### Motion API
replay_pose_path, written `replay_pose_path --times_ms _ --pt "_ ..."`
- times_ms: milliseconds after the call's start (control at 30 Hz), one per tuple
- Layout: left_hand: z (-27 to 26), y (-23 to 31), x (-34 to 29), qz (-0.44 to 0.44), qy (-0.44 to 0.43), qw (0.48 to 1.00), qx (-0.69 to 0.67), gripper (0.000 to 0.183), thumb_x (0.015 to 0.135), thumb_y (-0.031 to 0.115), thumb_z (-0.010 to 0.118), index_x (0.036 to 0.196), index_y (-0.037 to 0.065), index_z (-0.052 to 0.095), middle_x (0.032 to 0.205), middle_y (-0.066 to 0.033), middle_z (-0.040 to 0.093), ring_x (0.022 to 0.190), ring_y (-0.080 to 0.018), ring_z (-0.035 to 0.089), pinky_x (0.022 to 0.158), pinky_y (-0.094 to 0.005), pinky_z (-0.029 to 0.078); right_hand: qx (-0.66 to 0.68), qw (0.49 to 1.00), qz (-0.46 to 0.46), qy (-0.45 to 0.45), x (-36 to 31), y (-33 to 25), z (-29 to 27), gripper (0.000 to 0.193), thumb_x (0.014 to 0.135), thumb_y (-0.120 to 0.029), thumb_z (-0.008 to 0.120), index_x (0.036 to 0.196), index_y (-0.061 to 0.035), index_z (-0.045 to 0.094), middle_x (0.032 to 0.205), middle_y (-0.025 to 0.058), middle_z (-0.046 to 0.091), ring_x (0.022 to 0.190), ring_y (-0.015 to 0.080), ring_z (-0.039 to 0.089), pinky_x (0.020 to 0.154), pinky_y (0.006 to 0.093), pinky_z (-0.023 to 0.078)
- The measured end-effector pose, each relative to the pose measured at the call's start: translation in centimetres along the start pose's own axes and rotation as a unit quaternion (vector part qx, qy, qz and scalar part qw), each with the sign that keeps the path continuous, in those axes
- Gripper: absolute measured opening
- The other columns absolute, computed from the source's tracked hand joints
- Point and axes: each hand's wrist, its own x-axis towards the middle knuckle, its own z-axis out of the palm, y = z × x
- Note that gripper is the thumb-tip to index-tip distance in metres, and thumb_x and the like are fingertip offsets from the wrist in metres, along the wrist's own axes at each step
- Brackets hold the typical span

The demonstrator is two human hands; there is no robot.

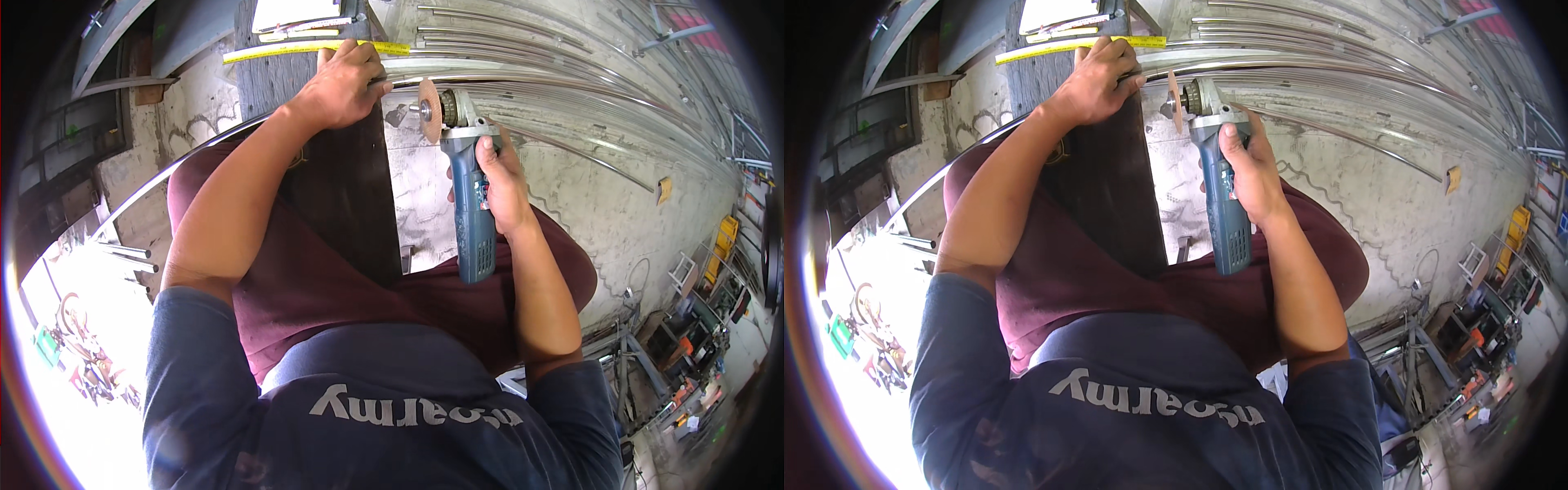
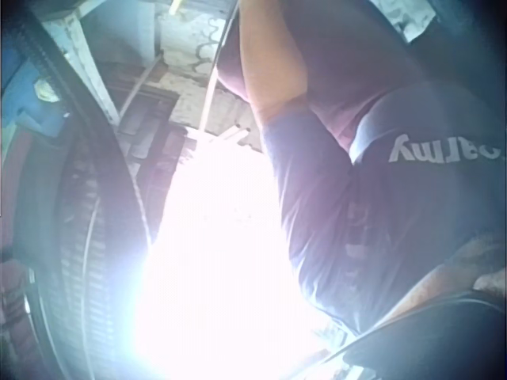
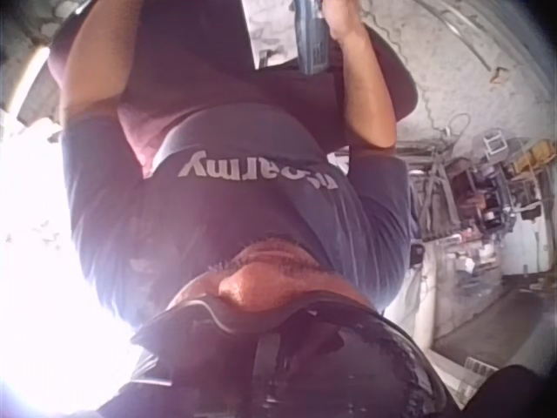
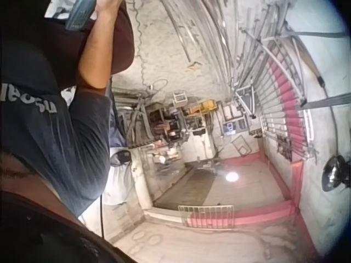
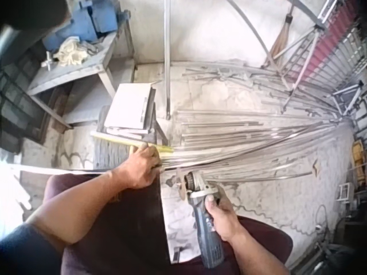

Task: Grinding, measuring, and marking metal pipes in a fabrication workshop.

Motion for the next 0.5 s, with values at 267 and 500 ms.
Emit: replay_pose_path --times_ms 267,500 --pt "1.0 -0.1 -0.2 -0.028 -0.042 0.999 -0.006 0.036 0.113 0.040 0.066 0.128 0.010 0.080 0.133 -0.0114 0.067 0.132 -0.0346 0.058 0.118 -0.0595 0.040 -0.034 0.999 0.024 0.028 0.4 -0.1 0.1 0.078 0.108 -0.070 0.070 0.145 -0.0039 0.054 0.098 0.0091 0.070 0.077 0.0173 0.074 0.057 0.0378 0.067" --pt "0.5 -1.3 0.3 -0.047 -0.116 0.987 -0.099 0.036 0.110 0.038 0.066 0.126 0.006 0.074 0.142 -0.0237 0.051 0.138 -0.0442 0.045 0.119 -0.0621 0.036 -0.157 0.987 -0.029 0.030 1.2 0.1 0.9 0.068 0.092 -0.030 0.095 0.139 0.0033 0.059 0.110 0.0129 0.077 0.090 0.0207 0.076 0.081 0.0376 0.063"
